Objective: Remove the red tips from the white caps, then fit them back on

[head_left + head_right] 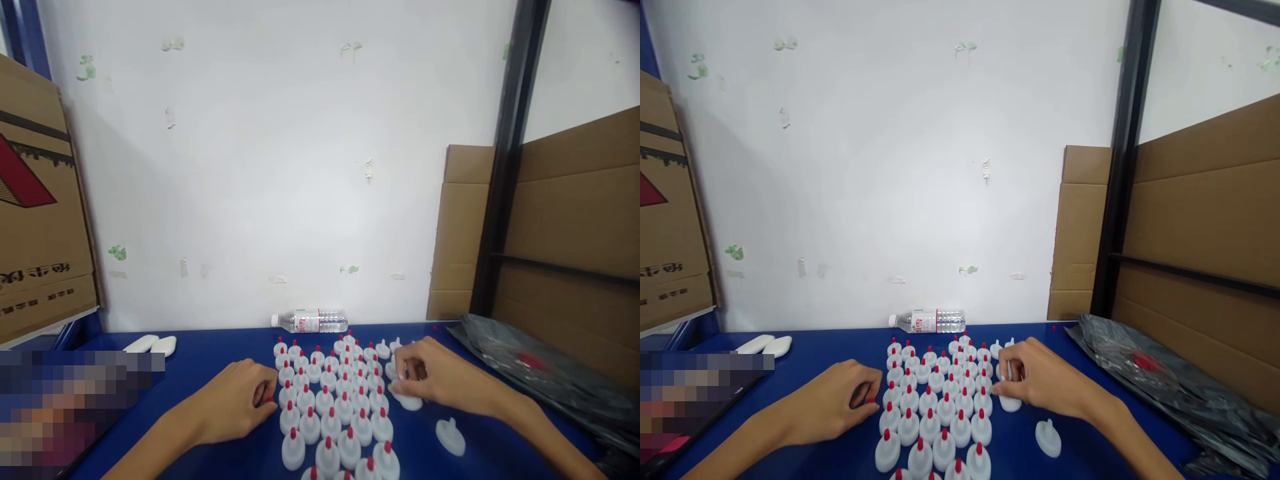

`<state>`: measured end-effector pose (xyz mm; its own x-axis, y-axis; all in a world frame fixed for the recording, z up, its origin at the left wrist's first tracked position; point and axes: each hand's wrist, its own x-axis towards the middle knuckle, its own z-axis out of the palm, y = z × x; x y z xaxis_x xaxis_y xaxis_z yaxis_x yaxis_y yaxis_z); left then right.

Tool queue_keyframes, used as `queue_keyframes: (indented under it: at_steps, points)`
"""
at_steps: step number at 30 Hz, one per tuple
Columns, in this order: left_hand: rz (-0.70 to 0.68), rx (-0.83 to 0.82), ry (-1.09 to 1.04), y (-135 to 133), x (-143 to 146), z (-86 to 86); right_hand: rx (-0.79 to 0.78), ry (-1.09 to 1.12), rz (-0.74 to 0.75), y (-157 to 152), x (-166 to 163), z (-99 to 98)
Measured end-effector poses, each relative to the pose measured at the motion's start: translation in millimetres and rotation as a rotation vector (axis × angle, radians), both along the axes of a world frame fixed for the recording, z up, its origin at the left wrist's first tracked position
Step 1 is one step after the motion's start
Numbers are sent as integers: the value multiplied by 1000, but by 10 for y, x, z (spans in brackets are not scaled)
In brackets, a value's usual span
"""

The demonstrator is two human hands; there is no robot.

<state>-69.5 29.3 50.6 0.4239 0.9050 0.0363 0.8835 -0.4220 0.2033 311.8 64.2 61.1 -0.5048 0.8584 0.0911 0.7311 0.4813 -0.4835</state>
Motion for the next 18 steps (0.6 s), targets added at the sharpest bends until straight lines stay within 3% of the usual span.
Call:
queue_keyframes:
  at_steps: [3,8,14,18]
  points:
    - [-20,-97,-21,-16,16,-2,-209,22,65,9,38,-2]
    - [-11,-112,-21,-38,16,20,-156,6,64,-8,40,8]
    - [-7,59,-35,-95,80,117,197,-36,-15,-32,-44,17]
    - [-125,97,-35,-241,234,76,403,-77,8,-19,-98,-33]
